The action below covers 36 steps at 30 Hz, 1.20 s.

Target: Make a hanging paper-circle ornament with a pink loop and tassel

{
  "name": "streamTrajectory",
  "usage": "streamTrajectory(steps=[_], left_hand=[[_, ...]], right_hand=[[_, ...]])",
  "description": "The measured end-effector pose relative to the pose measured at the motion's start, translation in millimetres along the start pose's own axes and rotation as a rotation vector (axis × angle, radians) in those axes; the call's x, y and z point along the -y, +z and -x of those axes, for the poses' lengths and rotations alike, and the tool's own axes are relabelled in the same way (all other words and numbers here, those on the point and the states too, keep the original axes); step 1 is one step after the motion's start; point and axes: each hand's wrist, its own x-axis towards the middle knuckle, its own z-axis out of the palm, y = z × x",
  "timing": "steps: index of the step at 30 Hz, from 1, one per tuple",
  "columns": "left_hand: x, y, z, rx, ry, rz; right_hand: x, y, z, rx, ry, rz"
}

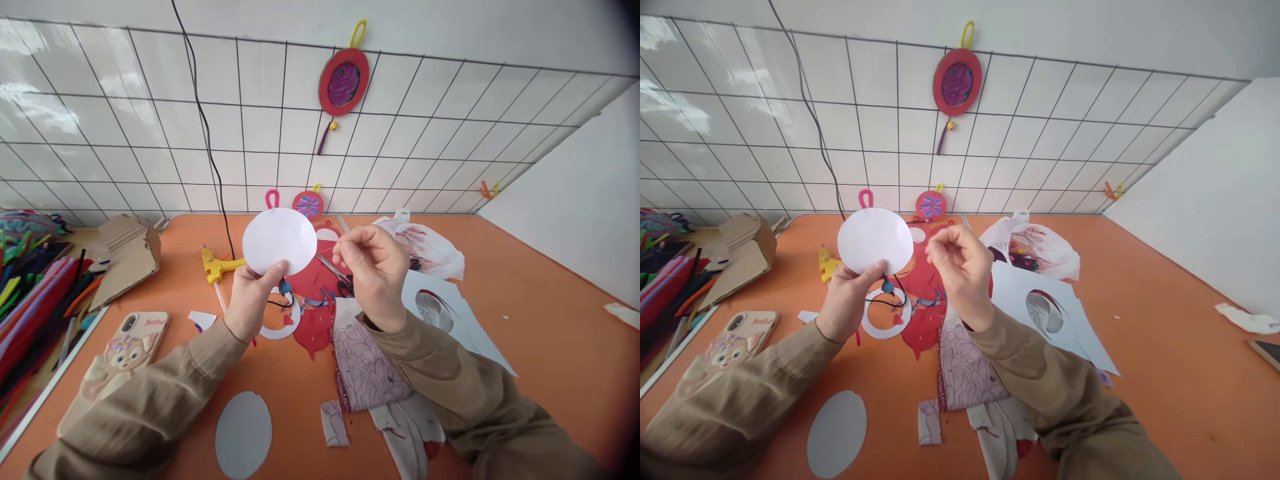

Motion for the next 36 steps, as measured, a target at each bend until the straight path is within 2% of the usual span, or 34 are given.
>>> streamTrajectory(steps=[6,11,18,24,31,36], left_hand=[[3.3,-2.5,-3.4,-0.011,0.016,0.015],[6.6,-4.8,-5.7,-0.026,0.030,-0.004],[9.1,-5.8,-5.3,-0.003,0.021,-0.010],[13.6,-4.7,-4.2,0.051,0.032,0.028],[15.8,0.5,0.8,0.097,-0.022,0.037],[13.2,4.1,3.9,0.114,-0.010,0.035]], right_hand=[[9.6,-10.0,-0.8,0.148,0.038,0.138],[9.0,-11.0,0.8,0.166,0.093,0.153],[0.9,-8.5,-3.8,0.149,-0.008,0.199],[-1.7,-7.5,-4.7,0.064,-0.043,0.242],[3.8,-10.6,-4.2,0.127,-0.121,0.151],[17.5,-10.4,-1.3,0.153,-0.235,0.207]])
